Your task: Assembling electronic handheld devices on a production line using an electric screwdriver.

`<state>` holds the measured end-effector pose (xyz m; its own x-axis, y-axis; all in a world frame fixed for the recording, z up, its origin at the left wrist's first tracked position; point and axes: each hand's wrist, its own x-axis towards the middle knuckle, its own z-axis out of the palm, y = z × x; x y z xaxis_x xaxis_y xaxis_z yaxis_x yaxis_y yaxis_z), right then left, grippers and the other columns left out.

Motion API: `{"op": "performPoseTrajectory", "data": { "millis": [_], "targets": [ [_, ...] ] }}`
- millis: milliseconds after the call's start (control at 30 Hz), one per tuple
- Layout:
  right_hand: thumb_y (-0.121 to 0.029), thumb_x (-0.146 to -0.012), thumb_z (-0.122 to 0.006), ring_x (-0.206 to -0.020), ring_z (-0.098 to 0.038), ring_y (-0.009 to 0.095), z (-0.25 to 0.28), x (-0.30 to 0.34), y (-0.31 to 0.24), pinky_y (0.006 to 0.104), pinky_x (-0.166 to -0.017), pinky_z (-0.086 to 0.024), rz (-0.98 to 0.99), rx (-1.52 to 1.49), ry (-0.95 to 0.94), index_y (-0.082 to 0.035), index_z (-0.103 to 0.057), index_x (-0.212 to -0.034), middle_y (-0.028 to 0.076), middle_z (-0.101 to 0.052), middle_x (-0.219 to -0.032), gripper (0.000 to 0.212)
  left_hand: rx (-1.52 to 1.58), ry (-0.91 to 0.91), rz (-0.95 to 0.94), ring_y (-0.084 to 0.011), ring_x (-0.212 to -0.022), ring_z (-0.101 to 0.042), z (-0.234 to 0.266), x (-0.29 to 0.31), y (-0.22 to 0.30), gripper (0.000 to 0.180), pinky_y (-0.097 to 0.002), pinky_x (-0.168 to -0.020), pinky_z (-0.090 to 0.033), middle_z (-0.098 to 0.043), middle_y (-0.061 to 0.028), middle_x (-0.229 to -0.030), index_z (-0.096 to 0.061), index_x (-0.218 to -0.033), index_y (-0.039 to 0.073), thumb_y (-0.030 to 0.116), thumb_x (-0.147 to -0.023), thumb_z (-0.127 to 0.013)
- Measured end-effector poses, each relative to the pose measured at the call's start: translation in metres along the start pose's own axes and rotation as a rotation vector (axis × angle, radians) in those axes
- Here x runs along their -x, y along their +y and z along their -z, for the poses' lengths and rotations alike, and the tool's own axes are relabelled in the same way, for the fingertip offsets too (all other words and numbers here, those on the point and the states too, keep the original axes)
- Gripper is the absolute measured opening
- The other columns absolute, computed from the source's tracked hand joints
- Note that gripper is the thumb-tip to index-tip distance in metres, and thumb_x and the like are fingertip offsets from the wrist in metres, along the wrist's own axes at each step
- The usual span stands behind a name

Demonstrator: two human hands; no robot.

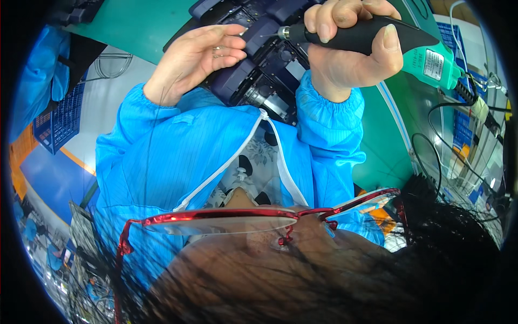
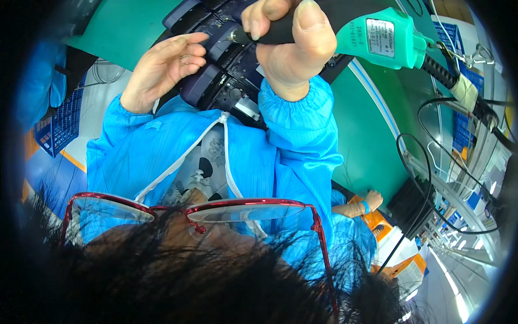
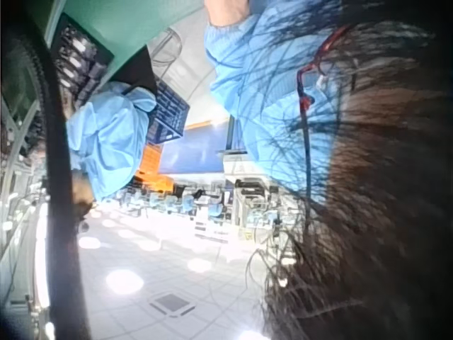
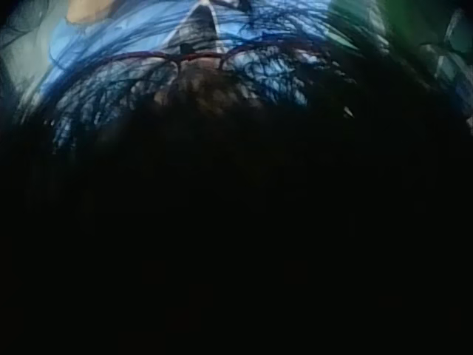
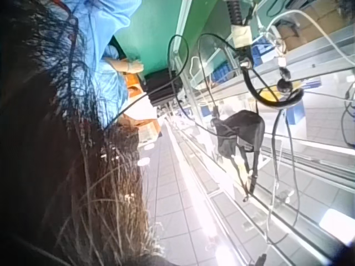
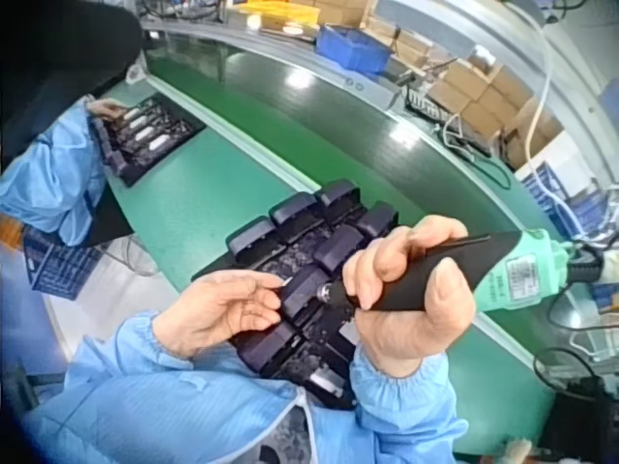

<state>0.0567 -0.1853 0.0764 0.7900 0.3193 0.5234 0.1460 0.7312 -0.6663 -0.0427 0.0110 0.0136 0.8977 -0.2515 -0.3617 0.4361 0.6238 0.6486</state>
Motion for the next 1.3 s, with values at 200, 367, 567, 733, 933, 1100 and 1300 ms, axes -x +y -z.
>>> {"op": "performPoseTrajectory", "data": {
  "millis": [200,367,567,733,933,1100,1300],
  "targets": [
    [-0.026,-0.084,-0.062,-0.053,-0.05,0.018,0.012,0.024,0.002,0.033,-0.05,-0.042,-0.062,0.069,0.207,-0.007,-0.05,-0.101,0.007,-0.053,-0.072,0.029,0.072,-0.001,-0.05,-0.0223,-0.088,-0.065,0.012,0.0,-0.003,0.03,-0.0271,-0.076,-0.057,-0.062,-0.0173,-0.1,-0.051,-0.115,-0.004,0.019,-0.097,-0.045],
    [-0.019,-0.081,-0.066,-0.055,-0.051,0.018,0.009,0.034,0.022,0.0314,-0.052,-0.043,-0.165,-0.005,0.178,-0.006,-0.048,-0.101,0.007,-0.053,-0.073,0.029,0.098,-0.044,-0.039,-0.0195,-0.083,-0.067,0.018,0.001,-0.007,0.026,-0.0256,-0.071,-0.058,-0.065,-0.0125,-0.094,-0.053,-0.112,-0.002,0.017,-0.097,-0.045],
    [-0.018,-0.083,-0.063,-0.054,-0.049,0.017,0.014,0.043,0.03,0.0303,-0.052,-0.043,-0.199,0.046,0.159,-0.005,-0.047,-0.1,0.008,-0.05,-0.069,0.027,-0.02,0.069,-0.091,-0.0193,-0.094,-0.064,-0.002,0.009,-0.004,0.033,-0.0265,-0.081,-0.055,-0.062,-0.0141,-0.102,-0.052,-0.118,-0.005,0.019,-0.097,-0.045],
    [-0.017,-0.083,-0.063,-0.054,-0.049,0.016,0.01,0.046,0.035,0.0291,-0.051,-0.043,-0.174,0.084,0.132,-0.004,-0.046,-0.1,0.007,-0.05,-0.067,0.027,0.019,0.003,-0.092,-0.0181,-0.093,-0.062,0.006,0.012,-0.009,0.035,-0.0262,-0.082,-0.053,-0.061,-0.0132,-0.104,-0.05,-0.121,-0.006,0.02,-0.097,-0.044],
    [-0.018,-0.083,-0.063,-0.052,-0.048,0.015,0.011,0.051,0.04,0.0286,-0.05,-0.043,-0.196,0.111,0.158,-0.003,-0.046,-0.098,0.007,-0.049,-0.067,0.028,0.02,-0.017,-0.099,-0.0174,-0.09,-0.062,0.01,0.014,-0.011,0.037,-0.0259,-0.08,-0.054,-0.063,-0.0119,-0.1,-0.049,-0.122,-0.006,0.022,-0.099,-0.039],
    [-0.015,-0.08,-0.067,-0.053,-0.048,0.014,0.01,0.054,0.045,0.0253,-0.048,-0.041,-0.178,0.189,-0.082,-0.003,-0.044,-0.09,0.007,-0.049,-0.066,0.028,0.016,-0.032,-0.061,-0.0183,-0.089,-0.064,0.008,0.014,-0.009,0.037,-0.0259,-0.077,-0.055,-0.064,-0.012,-0.099,-0.049,-0.122,-0.005,0.022,-0.099,-0.038],
    [-0.012,-0.079,-0.066,-0.053,-0.049,0.016,0.011,0.046,0.043,0.0271,-0.049,-0.042,-0.268,0.124,0.045,-0.003,-0.044,-0.088,0.007,-0.048,-0.068,0.025,0.069,-0.033,-0.024,-0.0205,-0.088,-0.066,0.01,0.011,-0.016,0.033,-0.0257,-0.076,-0.056,-0.065,-0.0138,-0.099,-0.05,-0.121,-0.004,0.017,-0.097,-0.042]
  ]
}}
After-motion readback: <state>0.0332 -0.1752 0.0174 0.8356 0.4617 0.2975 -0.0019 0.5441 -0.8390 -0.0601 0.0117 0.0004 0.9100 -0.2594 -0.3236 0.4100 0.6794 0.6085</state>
